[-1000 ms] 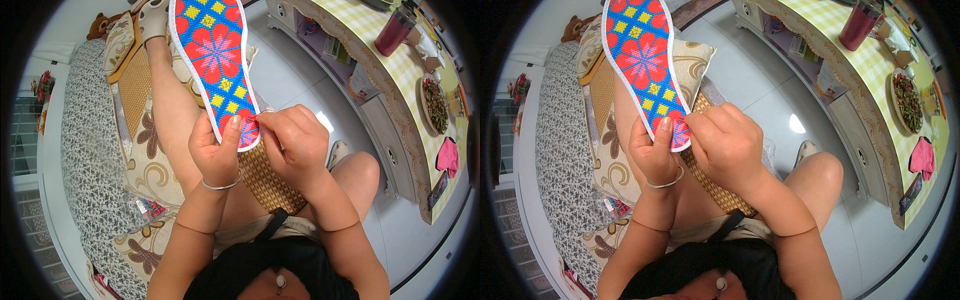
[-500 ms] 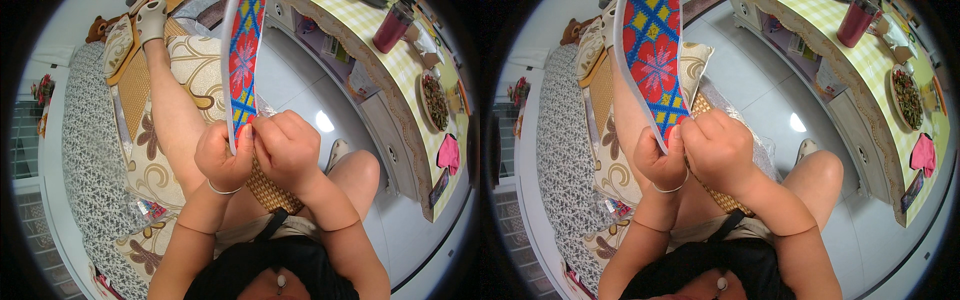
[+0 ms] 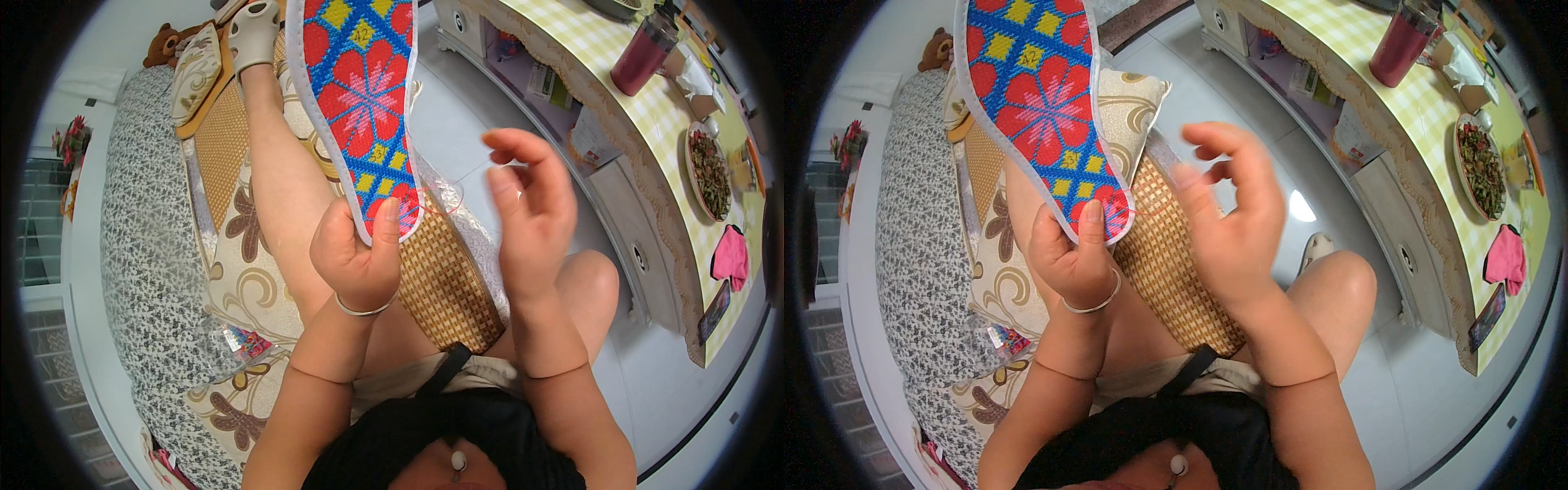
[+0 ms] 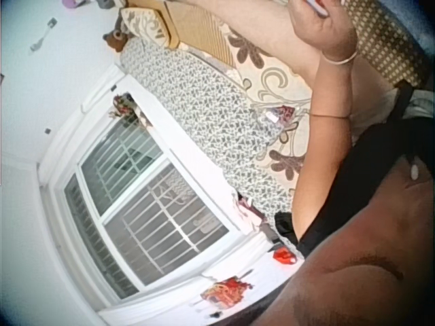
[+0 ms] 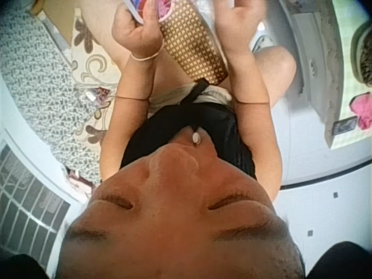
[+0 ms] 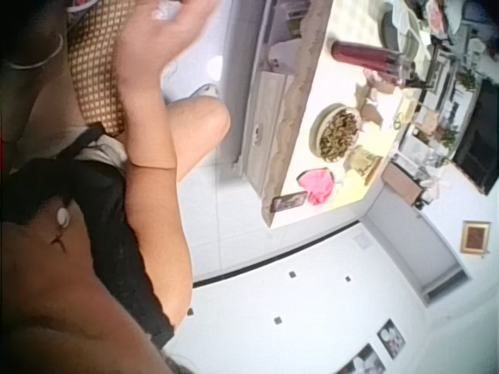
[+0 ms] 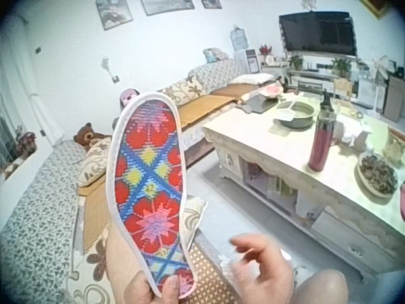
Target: The person sews a colorful floral-patterned shoe insole by hand using a needle and thread, repeatedly pulling the thread through the material.
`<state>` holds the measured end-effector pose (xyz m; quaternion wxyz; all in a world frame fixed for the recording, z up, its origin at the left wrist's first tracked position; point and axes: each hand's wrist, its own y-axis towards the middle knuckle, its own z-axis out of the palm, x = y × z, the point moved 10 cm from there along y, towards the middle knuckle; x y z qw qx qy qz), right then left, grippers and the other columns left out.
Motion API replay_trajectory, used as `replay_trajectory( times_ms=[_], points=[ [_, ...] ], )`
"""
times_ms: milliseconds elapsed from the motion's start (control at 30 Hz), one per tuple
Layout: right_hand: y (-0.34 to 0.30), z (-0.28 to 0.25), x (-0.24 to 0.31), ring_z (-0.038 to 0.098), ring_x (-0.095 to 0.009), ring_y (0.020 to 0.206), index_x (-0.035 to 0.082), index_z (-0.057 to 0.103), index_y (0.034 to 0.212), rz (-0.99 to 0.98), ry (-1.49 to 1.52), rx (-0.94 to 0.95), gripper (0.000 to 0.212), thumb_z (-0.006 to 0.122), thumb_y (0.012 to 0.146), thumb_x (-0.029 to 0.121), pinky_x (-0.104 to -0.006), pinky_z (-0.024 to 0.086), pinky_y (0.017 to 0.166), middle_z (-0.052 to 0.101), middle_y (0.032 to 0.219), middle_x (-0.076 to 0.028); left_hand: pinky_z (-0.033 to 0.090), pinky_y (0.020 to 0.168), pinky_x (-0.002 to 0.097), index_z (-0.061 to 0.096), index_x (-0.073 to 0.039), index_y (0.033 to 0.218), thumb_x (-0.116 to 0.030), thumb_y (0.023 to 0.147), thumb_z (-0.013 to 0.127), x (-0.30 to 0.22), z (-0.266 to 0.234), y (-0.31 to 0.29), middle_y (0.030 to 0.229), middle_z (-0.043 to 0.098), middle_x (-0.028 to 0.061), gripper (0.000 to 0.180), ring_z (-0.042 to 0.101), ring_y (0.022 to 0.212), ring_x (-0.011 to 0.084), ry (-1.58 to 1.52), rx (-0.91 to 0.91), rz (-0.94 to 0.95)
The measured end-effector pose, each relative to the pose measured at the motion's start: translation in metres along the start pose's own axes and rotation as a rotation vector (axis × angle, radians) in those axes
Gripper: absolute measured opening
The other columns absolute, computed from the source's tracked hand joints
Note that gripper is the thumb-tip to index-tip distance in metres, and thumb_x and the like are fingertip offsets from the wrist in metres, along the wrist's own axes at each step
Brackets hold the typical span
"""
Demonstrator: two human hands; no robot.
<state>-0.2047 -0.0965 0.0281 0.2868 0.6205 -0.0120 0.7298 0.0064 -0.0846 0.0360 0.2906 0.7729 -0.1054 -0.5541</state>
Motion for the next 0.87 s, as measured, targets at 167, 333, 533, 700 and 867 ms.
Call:
replay_trajectory(
  times_ms=[167,333,533,700,867],
  points=[
    [-0.008,0.013,-0.090,0.057,-0.009,0.082,0.001,0.066,0.095,0.554,0.421,0.184,0.013,0.059,0.088,0.010,-0.0227,0.041,0.071,0.067,0.089,-0.004,0.046,0.063,0.0227,0.060,0.003,0.091,-0.004,0.088,0.064,0.003,0.004,-0.001,0.081,0.064,0.0060,0.008,0.057,0.069,0.0088,-0.130,0.025,-0.056],
    [-0.053,0.063,-0.104,0.061,-0.010,0.075,-0.001,0.067,0.093,0.913,0.723,0.461,0.013,0.062,0.088,0.009,-0.0230,0.049,0.069,0.068,0.087,-0.006,0.047,0.079,0.0241,0.058,0.004,0.104,-0.004,0.091,0.060,0.022,0.022,-0.005,0.098,0.065,0.0065,0.016,0.059,0.085,0.0109,-0.499,0.115,-0.332],
    [-0.065,0.075,-0.104,0.065,-0.018,0.078,-0.005,0.062,0.097,1.031,0.995,0.426,0.015,0.061,0.089,0.007,-0.0296,0.055,0.073,0.067,0.091,-0.012,0.048,0.088,0.0295,0.056,0.005,0.112,-0.003,0.089,0.061,0.037,0.035,-0.008,0.107,0.064,0.0105,0.025,0.061,0.096,0.0158,-0.708,0.241,-0.423],
    [-0.065,0.072,-0.101,0.064,-0.020,0.084,-0.006,0.061,0.095,1.044,1.135,0.293,0.013,0.059,0.088,0.005,-0.0301,0.054,0.075,0.066,0.094,-0.015,0.048,0.090,0.0315,0.057,0.004,0.112,-0.005,0.088,0.063,0.038,0.040,-0.010,0.109,0.065,0.0122,0.026,0.062,0.098,0.0177,-0.847,0.289,-0.479],
    [-0.049,0.070,-0.085,0.062,-0.030,0.104,-0.005,0.059,0.100,0.922,1.437,0.350,0.018,0.060,0.089,0.009,-0.0309,0.056,0.081,0.061,0.111,-0.023,0.046,0.098,0.0359,0.052,0.006,0.120,-0.011,0.090,0.063,0.041,0.056,-0.016,0.118,0.061,0.0170,0.036,0.062,0.104,0.0254,-1.012,0.407,-0.588]
  ],
)
